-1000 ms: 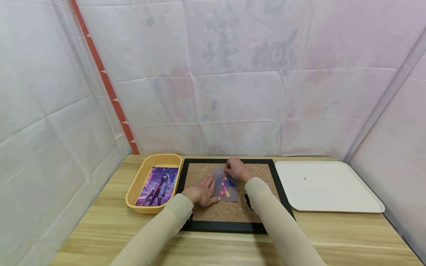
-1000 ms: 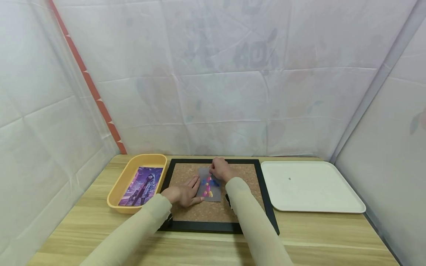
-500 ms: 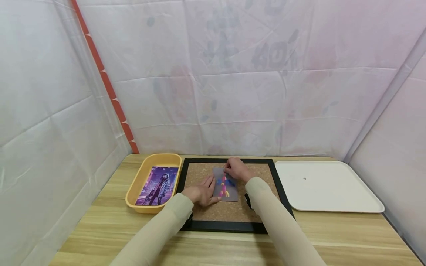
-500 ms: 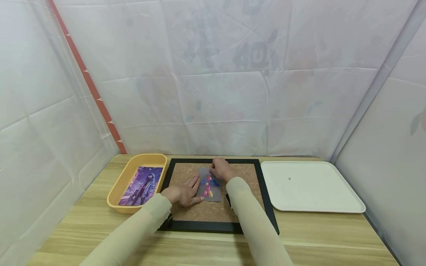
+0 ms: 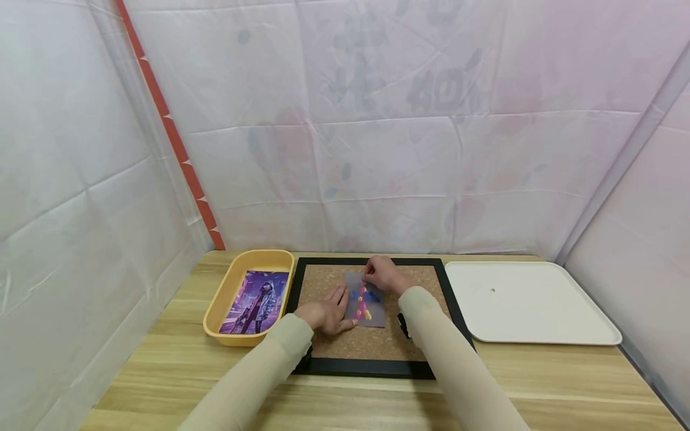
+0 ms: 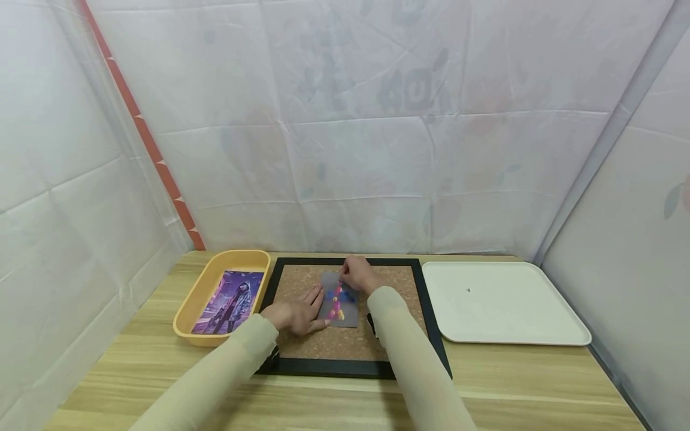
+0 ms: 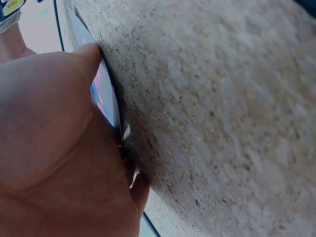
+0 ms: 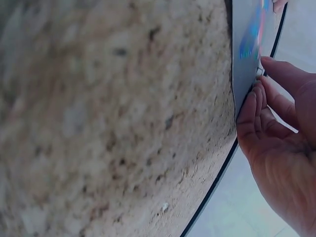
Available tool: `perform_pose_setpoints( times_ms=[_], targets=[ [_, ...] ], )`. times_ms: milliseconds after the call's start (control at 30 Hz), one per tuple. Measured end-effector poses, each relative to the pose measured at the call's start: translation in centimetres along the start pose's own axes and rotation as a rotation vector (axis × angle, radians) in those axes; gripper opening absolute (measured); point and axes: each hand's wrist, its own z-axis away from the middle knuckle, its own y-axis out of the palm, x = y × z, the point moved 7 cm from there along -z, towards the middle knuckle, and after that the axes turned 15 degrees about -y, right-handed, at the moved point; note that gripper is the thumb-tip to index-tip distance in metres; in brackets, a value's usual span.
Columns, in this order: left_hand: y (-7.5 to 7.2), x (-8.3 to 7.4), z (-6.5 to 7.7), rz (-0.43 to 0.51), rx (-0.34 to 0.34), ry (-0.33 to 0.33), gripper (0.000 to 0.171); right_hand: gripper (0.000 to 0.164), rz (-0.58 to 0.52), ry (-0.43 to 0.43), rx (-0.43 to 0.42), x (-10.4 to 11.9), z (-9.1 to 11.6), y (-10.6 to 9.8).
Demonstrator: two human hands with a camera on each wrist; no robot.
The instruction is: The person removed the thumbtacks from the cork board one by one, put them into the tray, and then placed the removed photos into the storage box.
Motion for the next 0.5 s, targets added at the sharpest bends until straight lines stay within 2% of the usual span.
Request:
perform_pose_setpoints(
  times_ms=[500],
  targets=[
    [-0.11,0.0,0.1,0.006,0.006,-0.011,0.086,0.012,-0.009,-0.023,-0.009,0.08,0.27,-0.22]
  ],
)
